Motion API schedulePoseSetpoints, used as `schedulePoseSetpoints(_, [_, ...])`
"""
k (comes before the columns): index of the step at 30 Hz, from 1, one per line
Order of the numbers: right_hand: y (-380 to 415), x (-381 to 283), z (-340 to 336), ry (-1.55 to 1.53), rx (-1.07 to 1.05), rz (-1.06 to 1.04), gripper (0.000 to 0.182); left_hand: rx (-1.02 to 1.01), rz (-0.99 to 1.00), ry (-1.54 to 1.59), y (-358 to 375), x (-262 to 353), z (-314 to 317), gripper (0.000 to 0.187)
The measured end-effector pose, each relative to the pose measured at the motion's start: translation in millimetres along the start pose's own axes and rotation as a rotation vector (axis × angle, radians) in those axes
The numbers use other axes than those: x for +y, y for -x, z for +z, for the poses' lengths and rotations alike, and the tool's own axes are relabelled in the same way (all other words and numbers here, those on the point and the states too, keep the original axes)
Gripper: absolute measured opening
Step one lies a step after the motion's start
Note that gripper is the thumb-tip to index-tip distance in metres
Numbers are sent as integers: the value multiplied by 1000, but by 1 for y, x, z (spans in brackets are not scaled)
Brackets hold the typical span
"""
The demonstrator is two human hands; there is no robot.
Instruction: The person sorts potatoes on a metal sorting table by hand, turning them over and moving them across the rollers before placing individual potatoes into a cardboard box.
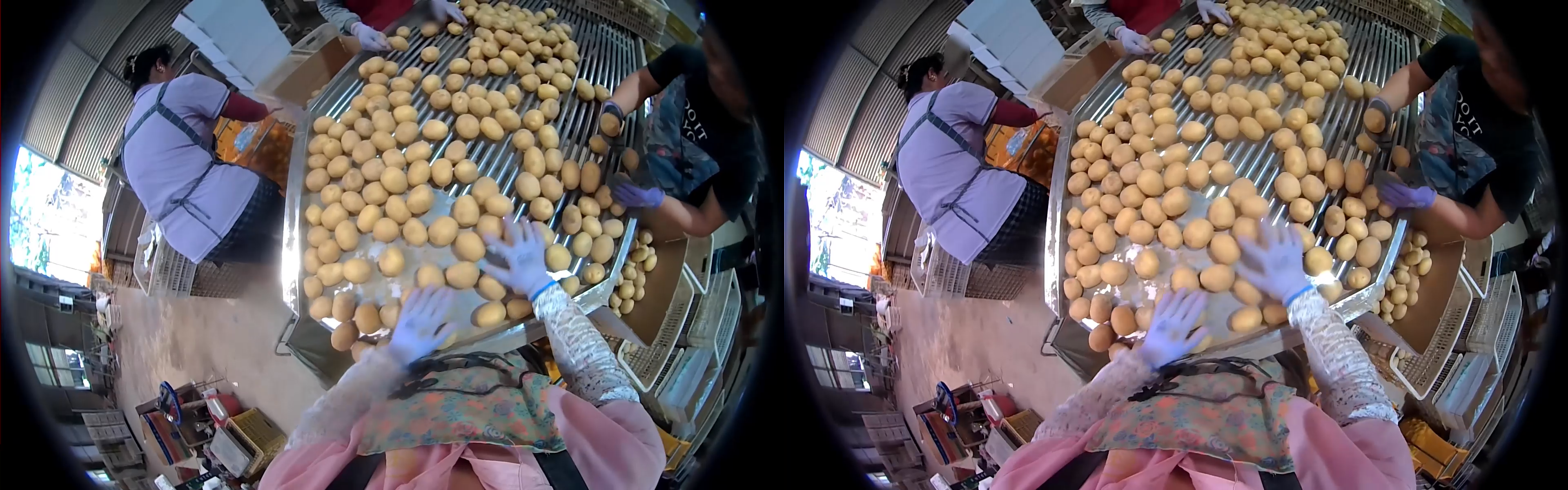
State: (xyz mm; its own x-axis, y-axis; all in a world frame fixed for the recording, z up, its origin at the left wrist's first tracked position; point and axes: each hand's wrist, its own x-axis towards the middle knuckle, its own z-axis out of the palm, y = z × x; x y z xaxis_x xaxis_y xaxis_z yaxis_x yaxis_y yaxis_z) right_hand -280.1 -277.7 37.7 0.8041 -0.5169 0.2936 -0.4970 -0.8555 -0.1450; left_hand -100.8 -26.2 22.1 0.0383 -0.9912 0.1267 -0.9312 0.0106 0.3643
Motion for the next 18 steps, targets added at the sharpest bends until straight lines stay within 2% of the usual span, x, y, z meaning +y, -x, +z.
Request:
schedulePoseSetpoints(1, [12,-4,1,-1,-44,-127,70,-2,-62,24,18,-4,-13,78])
schedulePoseSetpoints(2, [24,-12,1,0,-46,-123,70,-50,-135,-18,30,-6,-33,76])
schedulePoseSetpoints(3, [33,-25,0,-97,-135,-220,68,-99,-210,-62,44,-11,-50,75])
schedulePoseSetpoints(4, [39,-41,1,-197,-221,-313,66,-52,-240,-16,65,-30,-46,74])
schedulePoseSetpoints(5, [38,-59,4,-272,-218,-339,65,-3,-267,29,79,-48,-43,73])
schedulePoseSetpoints(6, [32,-78,8,-344,-213,-370,64,-2,-263,28,82,-59,-51,73])
schedulePoseSetpoints(8, [19,-117,20,-428,-195,-409,63,144,-434,-105,78,-75,-65,70])
schedulePoseSetpoints(10, [2,-161,23,-261,-295,-580,60,187,-498,-163,54,-95,-63,69])
schedulePoseSetpoints(11, [2,-179,28,-260,-290,-577,60,228,-562,-220,45,-106,-58,68])
schedulePoseSetpoints(12, [3,-192,35,-341,-242,-650,55,232,-549,-217,37,-112,-46,68])
schedulePoseSetpoints(14, [9,-189,49,-413,-199,-708,51,93,-137,-849,15,-107,-19,69])
schedulePoseSetpoints(15, [16,-179,55,-545,-232,-785,47,94,-131,-841,13,-91,-7,69])
schedulePoseSetpoints(17, [27,-142,47,-696,-266,-885,35,73,-217,-187,13,-45,-3,69])
schedulePoseSetpoints(18, [21,-120,22,-769,-296,-816,29,73,-217,-182,22,-49,-8,69])
